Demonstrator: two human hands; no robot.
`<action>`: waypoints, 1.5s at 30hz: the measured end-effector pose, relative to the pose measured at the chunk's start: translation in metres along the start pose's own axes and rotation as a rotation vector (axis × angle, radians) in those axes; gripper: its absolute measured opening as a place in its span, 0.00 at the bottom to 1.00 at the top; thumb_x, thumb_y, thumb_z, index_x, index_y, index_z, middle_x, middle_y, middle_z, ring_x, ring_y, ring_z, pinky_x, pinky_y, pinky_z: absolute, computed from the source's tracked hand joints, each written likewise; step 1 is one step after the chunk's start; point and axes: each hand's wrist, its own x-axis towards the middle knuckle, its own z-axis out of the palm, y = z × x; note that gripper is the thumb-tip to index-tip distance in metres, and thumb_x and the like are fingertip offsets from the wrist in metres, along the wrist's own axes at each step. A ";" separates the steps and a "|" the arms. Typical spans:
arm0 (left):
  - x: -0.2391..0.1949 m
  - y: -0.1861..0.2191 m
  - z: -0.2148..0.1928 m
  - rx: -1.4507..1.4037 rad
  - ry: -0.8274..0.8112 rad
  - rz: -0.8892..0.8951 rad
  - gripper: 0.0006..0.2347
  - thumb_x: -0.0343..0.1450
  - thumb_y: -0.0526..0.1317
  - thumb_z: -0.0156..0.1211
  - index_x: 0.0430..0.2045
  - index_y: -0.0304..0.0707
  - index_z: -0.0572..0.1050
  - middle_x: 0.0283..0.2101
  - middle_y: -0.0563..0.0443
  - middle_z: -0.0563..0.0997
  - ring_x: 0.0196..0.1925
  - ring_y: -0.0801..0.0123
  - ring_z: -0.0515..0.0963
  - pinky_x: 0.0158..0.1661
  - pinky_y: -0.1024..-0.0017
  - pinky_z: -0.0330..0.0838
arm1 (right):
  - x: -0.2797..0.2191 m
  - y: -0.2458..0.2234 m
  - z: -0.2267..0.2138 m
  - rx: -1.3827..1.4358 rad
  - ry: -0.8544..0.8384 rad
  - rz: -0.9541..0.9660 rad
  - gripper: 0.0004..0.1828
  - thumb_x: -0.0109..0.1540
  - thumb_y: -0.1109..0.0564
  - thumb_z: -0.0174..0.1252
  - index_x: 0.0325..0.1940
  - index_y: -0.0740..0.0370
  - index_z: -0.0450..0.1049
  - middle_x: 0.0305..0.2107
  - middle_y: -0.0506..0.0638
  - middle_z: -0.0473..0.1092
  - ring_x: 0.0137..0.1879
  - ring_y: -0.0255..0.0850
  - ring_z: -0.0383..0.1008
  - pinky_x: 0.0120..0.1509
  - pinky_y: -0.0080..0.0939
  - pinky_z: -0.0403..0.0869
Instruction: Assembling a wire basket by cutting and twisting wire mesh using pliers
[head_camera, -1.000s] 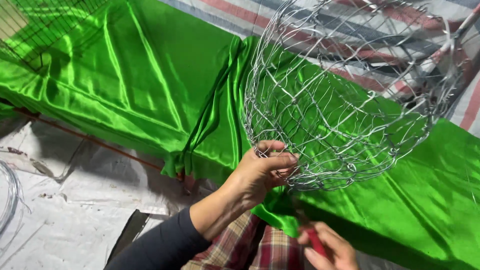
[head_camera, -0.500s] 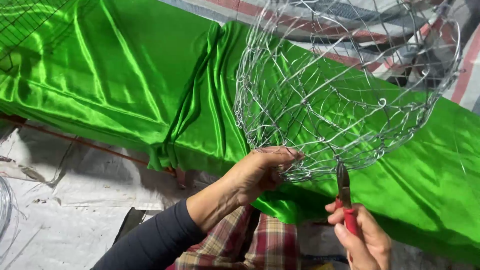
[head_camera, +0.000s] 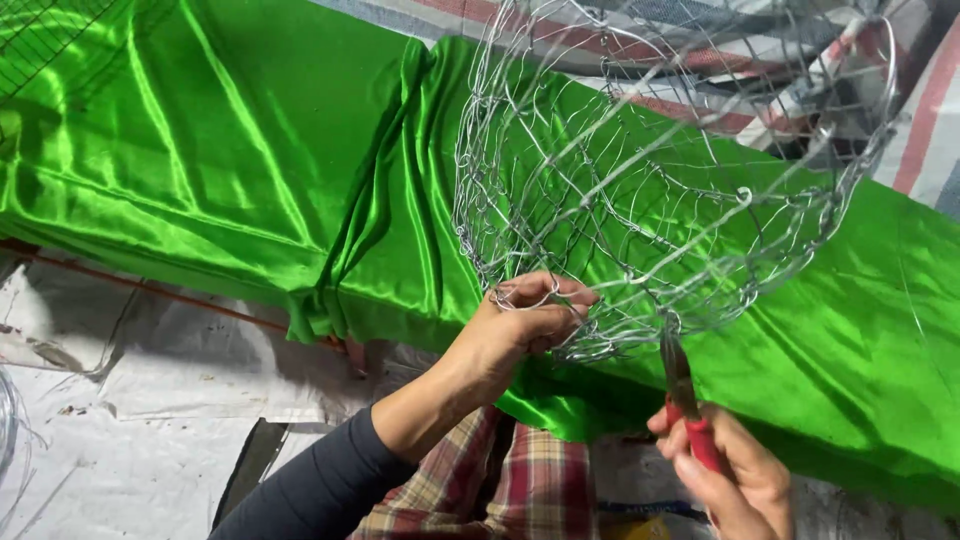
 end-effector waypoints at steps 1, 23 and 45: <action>0.000 0.001 0.001 -0.002 0.008 0.002 0.07 0.63 0.32 0.65 0.33 0.38 0.81 0.36 0.51 0.83 0.31 0.77 0.74 0.32 0.77 0.65 | -0.002 0.013 -0.013 0.001 -0.153 -0.063 0.10 0.58 0.57 0.57 0.33 0.66 0.78 0.41 0.58 0.79 0.50 0.43 0.78 0.56 0.42 0.76; -0.002 0.011 0.000 0.071 -0.002 -0.070 0.07 0.66 0.31 0.69 0.32 0.42 0.77 0.24 0.57 0.75 0.23 0.76 0.70 0.25 0.78 0.59 | 0.007 0.012 -0.016 0.372 -0.454 0.186 0.20 0.58 0.52 0.56 0.42 0.73 0.81 0.42 0.65 0.80 0.58 0.57 0.81 0.67 0.54 0.69; -0.002 -0.008 -0.006 -0.032 0.074 -0.067 0.13 0.63 0.27 0.70 0.26 0.45 0.71 0.20 0.59 0.70 0.20 0.78 0.66 0.23 0.78 0.55 | 0.010 0.016 -0.015 1.183 -0.673 0.537 0.16 0.63 0.50 0.53 0.39 0.68 0.66 0.35 0.63 0.69 0.50 0.71 0.72 0.43 0.68 0.77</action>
